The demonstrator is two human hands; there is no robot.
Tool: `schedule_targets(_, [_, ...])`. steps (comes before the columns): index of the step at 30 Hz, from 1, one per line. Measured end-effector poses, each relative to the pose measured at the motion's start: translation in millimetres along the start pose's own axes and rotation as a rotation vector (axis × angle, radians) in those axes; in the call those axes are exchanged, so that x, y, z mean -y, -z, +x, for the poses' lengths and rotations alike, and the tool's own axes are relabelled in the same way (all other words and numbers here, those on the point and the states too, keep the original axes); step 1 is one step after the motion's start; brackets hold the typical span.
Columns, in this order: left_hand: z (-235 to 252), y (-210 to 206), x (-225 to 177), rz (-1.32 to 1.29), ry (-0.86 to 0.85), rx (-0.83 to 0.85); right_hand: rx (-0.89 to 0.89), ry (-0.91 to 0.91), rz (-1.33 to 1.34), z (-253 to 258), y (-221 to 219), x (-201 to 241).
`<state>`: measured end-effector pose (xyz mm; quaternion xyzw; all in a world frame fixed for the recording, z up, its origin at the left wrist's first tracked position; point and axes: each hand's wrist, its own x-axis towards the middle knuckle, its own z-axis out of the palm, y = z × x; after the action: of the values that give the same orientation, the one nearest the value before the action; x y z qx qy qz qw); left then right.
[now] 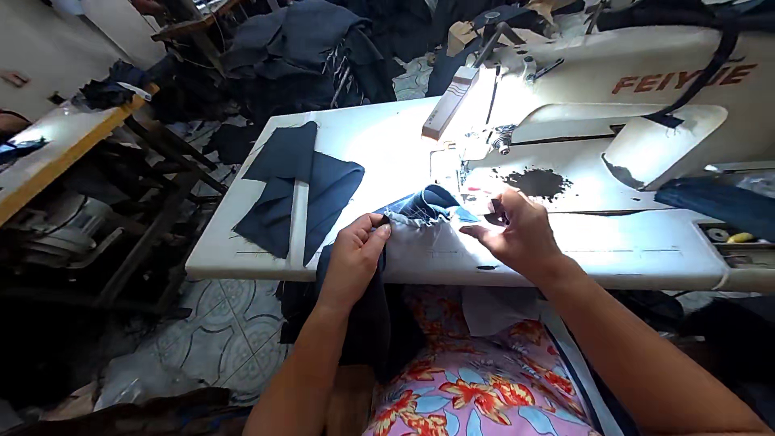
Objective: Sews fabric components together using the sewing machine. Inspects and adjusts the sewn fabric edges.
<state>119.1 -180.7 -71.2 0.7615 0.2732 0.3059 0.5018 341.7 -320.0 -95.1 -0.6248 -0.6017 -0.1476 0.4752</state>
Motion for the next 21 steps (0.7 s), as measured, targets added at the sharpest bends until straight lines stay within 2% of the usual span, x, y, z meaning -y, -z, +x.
schedule_targets(3, [-1, 5, -2, -0.010, 0.010, 0.016, 0.006, -0.062, 0.129, -4, 3, -3])
schedule_targets(8, [4, 20, 2, 0.098, 0.020, -0.075, 0.101, -0.498, 0.726, -12, 36, -5])
schedule_targets(10, [7, 28, 3, 0.109, 0.059, -0.107, 0.103, -0.652, 0.825, -17, 60, -6])
schedule_targets(14, [13, 8, 16, 0.097, 0.098, -0.059, 0.093, -0.845, 0.712, -25, 78, -16])
schedule_targets(21, [26, -24, 40, 0.084, 0.075, -0.120, 0.026, -0.948, 0.439, -32, 62, -31])
